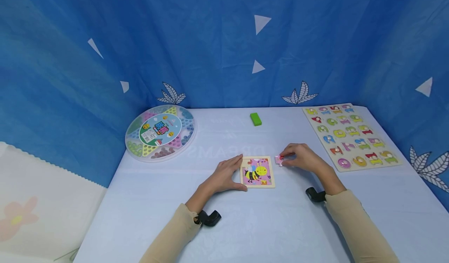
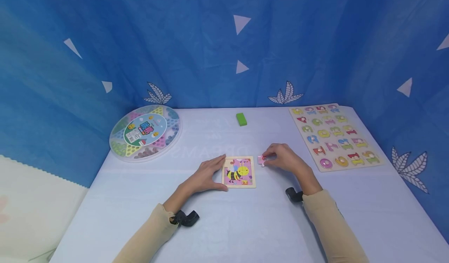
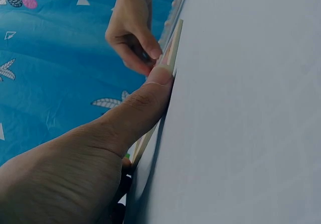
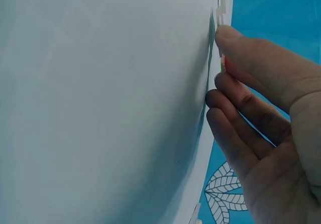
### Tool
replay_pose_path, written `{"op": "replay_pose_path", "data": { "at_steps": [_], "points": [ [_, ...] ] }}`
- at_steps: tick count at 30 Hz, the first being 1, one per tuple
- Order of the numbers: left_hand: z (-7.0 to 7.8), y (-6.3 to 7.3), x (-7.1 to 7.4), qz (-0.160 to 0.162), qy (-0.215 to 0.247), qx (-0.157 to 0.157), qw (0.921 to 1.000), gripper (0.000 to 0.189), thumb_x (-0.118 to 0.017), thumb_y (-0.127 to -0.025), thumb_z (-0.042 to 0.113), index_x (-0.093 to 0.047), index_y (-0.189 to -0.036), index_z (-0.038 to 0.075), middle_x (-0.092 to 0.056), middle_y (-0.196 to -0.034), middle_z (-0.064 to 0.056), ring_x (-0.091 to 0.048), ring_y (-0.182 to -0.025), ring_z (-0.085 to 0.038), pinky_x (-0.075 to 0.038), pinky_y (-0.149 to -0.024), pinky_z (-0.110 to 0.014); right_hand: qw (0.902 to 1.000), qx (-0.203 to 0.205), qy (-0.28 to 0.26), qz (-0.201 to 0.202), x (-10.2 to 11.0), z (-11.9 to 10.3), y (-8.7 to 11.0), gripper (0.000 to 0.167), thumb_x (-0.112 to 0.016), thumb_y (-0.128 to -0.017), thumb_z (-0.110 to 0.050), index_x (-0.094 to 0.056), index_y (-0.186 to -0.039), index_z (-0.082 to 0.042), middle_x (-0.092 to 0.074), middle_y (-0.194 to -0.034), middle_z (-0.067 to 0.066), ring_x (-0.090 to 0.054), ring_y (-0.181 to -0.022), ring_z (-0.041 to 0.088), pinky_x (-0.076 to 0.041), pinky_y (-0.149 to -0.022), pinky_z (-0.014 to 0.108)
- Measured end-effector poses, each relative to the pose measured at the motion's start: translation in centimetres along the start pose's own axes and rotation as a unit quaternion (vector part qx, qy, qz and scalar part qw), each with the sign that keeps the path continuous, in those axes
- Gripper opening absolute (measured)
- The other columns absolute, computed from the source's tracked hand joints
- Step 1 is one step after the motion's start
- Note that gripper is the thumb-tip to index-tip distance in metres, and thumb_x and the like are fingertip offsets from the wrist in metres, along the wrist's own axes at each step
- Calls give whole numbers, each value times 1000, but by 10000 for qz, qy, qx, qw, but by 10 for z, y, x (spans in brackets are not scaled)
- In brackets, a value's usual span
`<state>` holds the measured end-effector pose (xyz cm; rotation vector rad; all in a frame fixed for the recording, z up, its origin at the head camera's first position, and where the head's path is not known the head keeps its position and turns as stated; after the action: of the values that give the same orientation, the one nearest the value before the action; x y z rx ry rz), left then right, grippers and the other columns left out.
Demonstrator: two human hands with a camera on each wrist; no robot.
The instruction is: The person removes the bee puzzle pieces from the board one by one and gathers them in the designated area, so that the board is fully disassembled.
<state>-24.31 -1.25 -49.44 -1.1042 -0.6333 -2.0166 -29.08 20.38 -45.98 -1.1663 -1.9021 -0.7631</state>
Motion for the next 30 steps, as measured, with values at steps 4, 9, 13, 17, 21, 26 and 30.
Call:
{"op": "replay_pose_path", "data": {
  "at_steps": [4, 9, 13, 17, 21, 26, 30],
  "points": [
    [0, 1, 0, 17, -7, 6, 10000, 108, -77, -76, 56, -21, -156, 8, -20, -164, -5, -21, -151, -21, -25, -117, -48, 10000, 50, 83, 4, -1, 0, -2, 29, -80, -80, -18, -76, -107, -10, -69, -101, 3, -60, -95, 20, -53, -86, 40],
    [-1, 1, -1, -1, 39, 41, 10000, 108, -77, -76, 56, -21, -156, 8, -20, -164, -5, -21, -151, -21, -25, -117, -48, 9999, 27, 159, -19, -2, -1, -4, 29, -80, -80, -17, -76, -107, -10, -69, -101, 4, -60, -96, 21, -54, -87, 41],
    [-2, 0, -1, 4, 38, 41, 10000, 108, -77, -76, 55, -21, -156, 8, -20, -164, -5, -21, -151, -21, -25, -117, -48, 9998, -28, 208, -47, -3, -1, -3, 29, -80, -80, -15, -76, -108, -9, -70, -101, 4, -61, -97, 21, -54, -88, 42],
    [-1, 0, -1, 2, 34, 29, 10000, 108, -77, -76, 56, -22, -156, 9, -20, -164, -5, -21, -151, -21, -25, -117, -48, 9997, -31, 248, -42, -3, -2, -2, 29, -80, -80, -15, -76, -108, -9, -70, -101, 4, -61, -96, 20, -54, -87, 41],
    [-1, -1, -1, -14, 22, 22, 10000, 107, -76, -76, 56, -22, -156, 9, -20, -164, -4, -21, -151, -21, -25, -117, -48, 9997, -106, 216, -48, -3, 0, -2, 29, -80, -80, -17, -76, -108, -9, -70, -101, 4, -61, -96, 21, -54, -87, 42],
    [-2, -1, -2, -39, 33, 37, 10000, 108, -76, -76, 56, -21, -156, 9, -20, -164, -4, -20, -151, -20, -25, -117, -48, 9996, -271, 38, -28, -1, -1, -1, 31, -79, -82, -20, -74, -111, -10, -70, -103, 4, -61, -99, 22, -54, -89, 43],
    [-2, -1, -2, -54, 34, 73, 10000, 108, -77, -76, 56, -21, -156, 9, -19, -164, -4, -20, -151, -20, -24, -117, -48, 9998, -192, -40, 17, 0, -14, -1, 33, -78, -83, -22, -74, -112, -8, -70, -104, 7, -61, -98, 24, -54, -88, 44]
  ]
}}
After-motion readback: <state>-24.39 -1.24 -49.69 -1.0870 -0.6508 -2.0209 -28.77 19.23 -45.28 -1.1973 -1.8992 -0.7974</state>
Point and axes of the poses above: each hand's wrist, its own y-axis away from the middle knuckle, its own x-axis out of the back of the hand, z = x × y, the point moved 10 cm from there along -y, towards the middle knuckle
